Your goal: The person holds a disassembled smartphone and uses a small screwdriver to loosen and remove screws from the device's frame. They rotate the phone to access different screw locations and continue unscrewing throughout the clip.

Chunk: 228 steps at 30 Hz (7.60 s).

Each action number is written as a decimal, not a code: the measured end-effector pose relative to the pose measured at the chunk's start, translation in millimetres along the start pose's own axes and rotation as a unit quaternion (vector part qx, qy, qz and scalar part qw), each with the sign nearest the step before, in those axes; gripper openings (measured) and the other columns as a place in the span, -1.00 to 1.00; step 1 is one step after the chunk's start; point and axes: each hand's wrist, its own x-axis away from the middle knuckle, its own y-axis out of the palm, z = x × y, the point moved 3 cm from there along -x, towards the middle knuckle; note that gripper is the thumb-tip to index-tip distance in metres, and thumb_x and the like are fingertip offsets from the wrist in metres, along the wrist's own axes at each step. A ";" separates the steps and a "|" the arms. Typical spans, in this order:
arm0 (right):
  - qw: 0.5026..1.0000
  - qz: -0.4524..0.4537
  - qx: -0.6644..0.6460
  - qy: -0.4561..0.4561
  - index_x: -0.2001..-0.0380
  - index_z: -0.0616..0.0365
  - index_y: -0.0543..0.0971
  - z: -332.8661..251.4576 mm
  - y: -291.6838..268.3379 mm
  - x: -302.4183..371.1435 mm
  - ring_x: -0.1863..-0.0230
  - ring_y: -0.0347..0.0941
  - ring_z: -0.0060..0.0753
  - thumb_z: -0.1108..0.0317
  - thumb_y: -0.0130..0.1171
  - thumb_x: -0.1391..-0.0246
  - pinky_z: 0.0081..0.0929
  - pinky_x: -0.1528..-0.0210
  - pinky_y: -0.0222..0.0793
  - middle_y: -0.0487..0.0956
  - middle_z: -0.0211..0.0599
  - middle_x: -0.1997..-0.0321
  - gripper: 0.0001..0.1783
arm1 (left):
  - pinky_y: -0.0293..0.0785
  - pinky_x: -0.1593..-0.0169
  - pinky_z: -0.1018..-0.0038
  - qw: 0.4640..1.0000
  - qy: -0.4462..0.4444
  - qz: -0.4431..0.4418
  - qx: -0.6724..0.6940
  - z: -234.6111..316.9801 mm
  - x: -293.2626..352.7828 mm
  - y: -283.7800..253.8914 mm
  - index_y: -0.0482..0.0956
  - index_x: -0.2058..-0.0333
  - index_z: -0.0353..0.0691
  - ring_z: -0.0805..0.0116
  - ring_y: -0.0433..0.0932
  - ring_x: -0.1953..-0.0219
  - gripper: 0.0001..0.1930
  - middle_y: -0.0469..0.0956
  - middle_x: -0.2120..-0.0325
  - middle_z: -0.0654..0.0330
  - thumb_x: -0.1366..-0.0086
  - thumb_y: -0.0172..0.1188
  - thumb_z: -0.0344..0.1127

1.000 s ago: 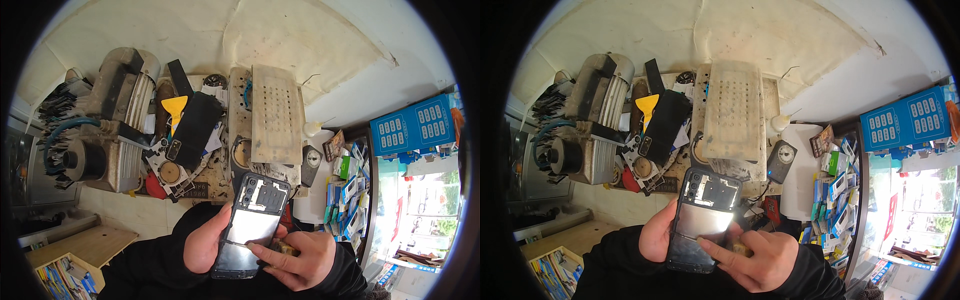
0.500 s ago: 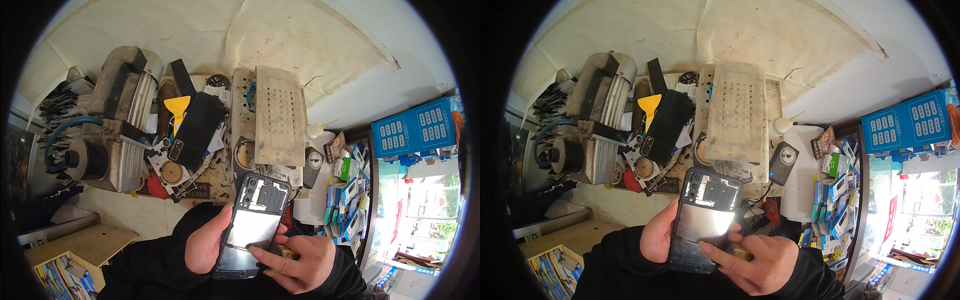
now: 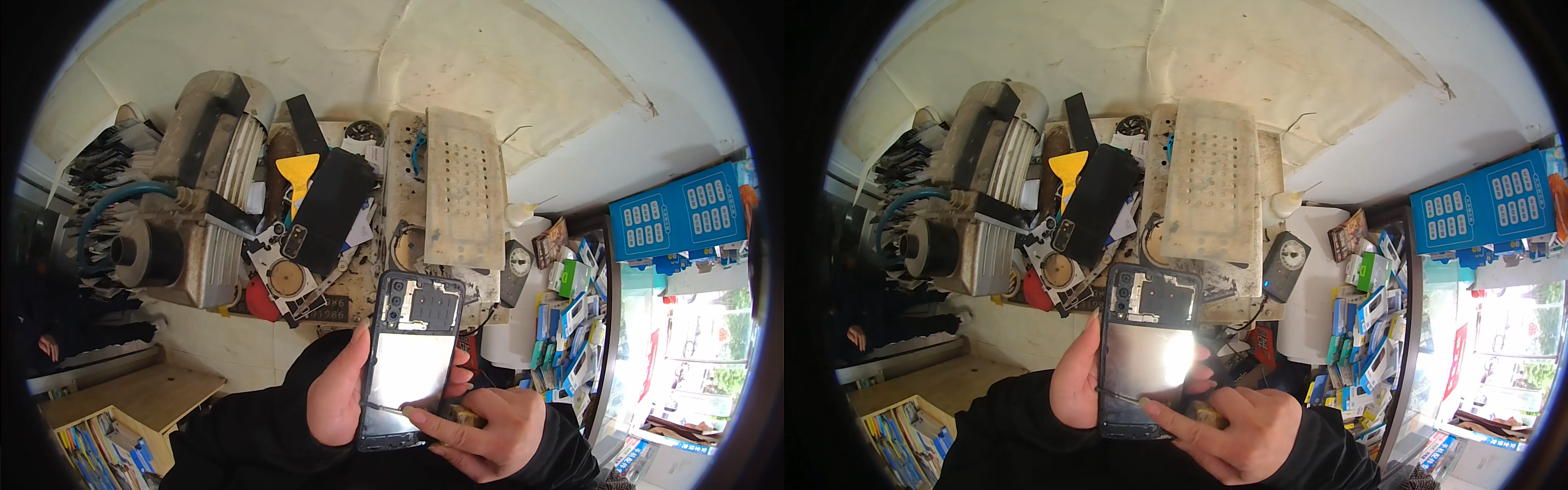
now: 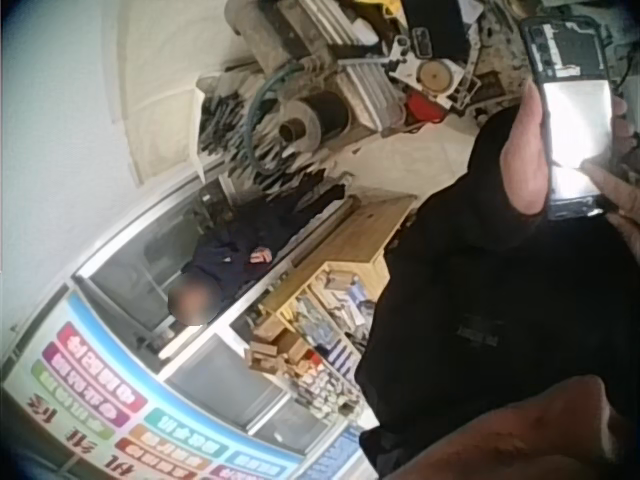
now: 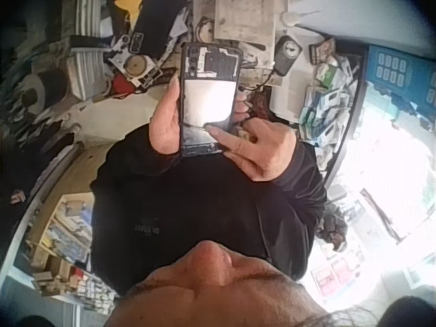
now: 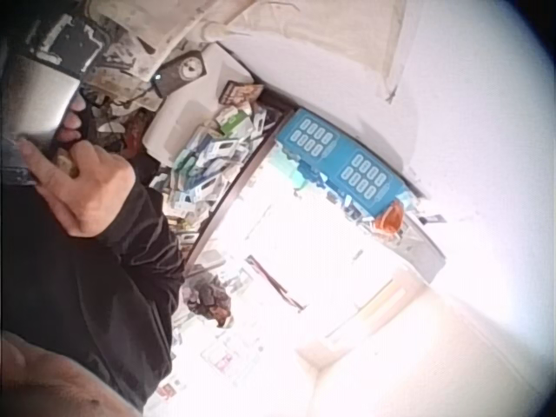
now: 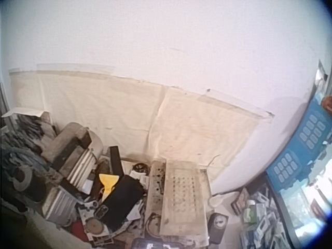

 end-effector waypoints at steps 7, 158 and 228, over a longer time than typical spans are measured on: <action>1.000 -0.009 0.006 -0.006 -0.25 -0.19 0.70 -1.6 0.4 0.6 0.64 0.32 -0.33 0.24 0.44 -0.06 -0.36 0.59 0.23 0.33 -0.39 0.52 -0.39 | 0.39 -0.44 0.10 0.999 0.002 0.026 -0.025 -4.4 3.6 -3.7 0.14 -0.49 -0.39 -0.02 0.47 -0.36 -0.04 0.39 -0.36 -0.18 -0.58 -0.56 0.42; 0.984 0.082 -0.146 0.053 -0.38 0.30 0.51 12.2 -10.8 18.6 0.30 0.62 -0.17 0.40 0.44 -0.15 -0.40 0.23 0.50 0.64 -0.07 0.16 -0.28 | 0.41 -0.41 -0.09 0.992 0.025 0.065 -0.102 4.2 17.4 -20.9 0.10 -0.51 -0.37 -0.16 0.49 -0.33 -0.18 0.42 -0.31 -0.21 -0.53 0.13 0.07; 0.901 0.168 0.305 -0.259 0.26 0.31 0.73 93.5 -28.6 20.0 0.24 0.60 -0.34 0.51 0.46 0.22 -0.51 0.23 0.61 0.71 -0.15 0.08 -0.66 | 0.34 -0.38 0.29 0.960 -0.161 -0.105 -0.205 -56.2 -8.8 -12.4 0.35 -0.42 -0.31 0.26 0.49 -0.29 -0.41 0.54 -0.24 0.10 -0.42 0.17 -0.49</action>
